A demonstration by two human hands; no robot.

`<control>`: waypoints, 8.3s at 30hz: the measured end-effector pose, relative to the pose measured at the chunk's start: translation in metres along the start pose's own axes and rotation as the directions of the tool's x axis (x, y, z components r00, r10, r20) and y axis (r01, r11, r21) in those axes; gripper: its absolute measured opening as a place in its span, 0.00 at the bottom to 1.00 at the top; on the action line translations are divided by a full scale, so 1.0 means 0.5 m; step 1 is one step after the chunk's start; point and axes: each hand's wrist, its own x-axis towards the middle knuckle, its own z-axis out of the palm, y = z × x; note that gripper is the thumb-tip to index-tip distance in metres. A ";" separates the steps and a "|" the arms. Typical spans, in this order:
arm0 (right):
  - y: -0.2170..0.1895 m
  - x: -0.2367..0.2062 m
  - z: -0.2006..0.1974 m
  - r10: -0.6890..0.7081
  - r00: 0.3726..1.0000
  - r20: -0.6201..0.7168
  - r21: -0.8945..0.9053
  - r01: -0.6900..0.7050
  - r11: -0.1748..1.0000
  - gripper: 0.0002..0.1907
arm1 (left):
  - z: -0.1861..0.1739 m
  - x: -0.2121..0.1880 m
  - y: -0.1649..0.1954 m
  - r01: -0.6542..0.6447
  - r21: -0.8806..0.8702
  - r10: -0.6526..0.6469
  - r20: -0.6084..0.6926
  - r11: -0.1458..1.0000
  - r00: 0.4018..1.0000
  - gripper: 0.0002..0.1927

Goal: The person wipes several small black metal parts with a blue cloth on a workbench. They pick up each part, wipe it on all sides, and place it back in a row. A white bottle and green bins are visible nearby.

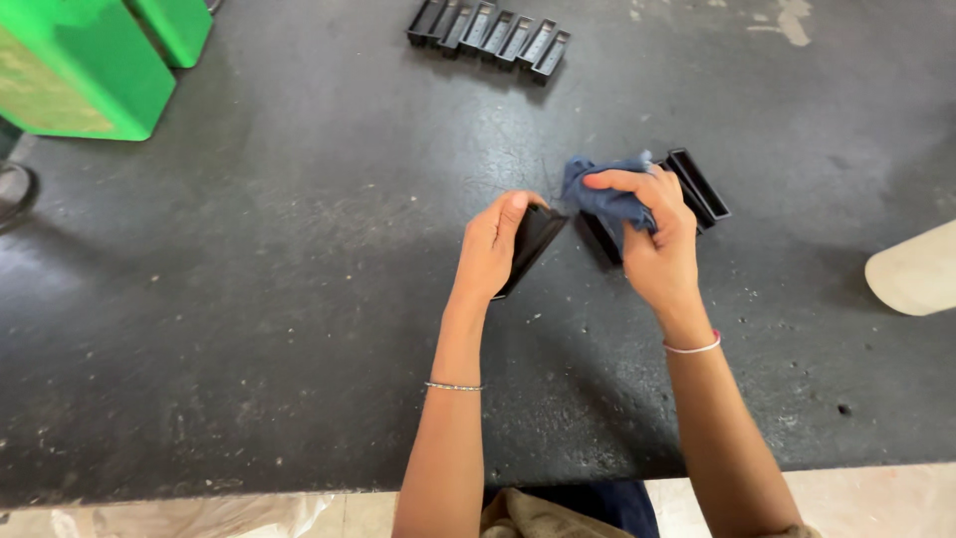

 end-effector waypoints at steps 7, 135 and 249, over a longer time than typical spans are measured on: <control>0.015 0.011 0.000 0.037 0.978 0.206 -0.085 -0.020 0.996 0.28 | -0.007 -0.003 0.013 0.014 -0.158 -0.015 -0.009 0.987 1.000 0.24; 0.253 -0.096 -0.107 0.203 0.940 -0.275 0.023 -0.204 0.979 0.25 | -0.037 0.015 -0.041 0.194 -0.568 -0.276 -0.061 0.800 0.959 0.26; -0.010 -0.058 0.074 0.061 0.949 0.309 -0.062 -0.044 0.997 0.16 | 0.113 0.087 -0.160 0.328 -0.841 -0.407 0.144 0.430 0.902 0.15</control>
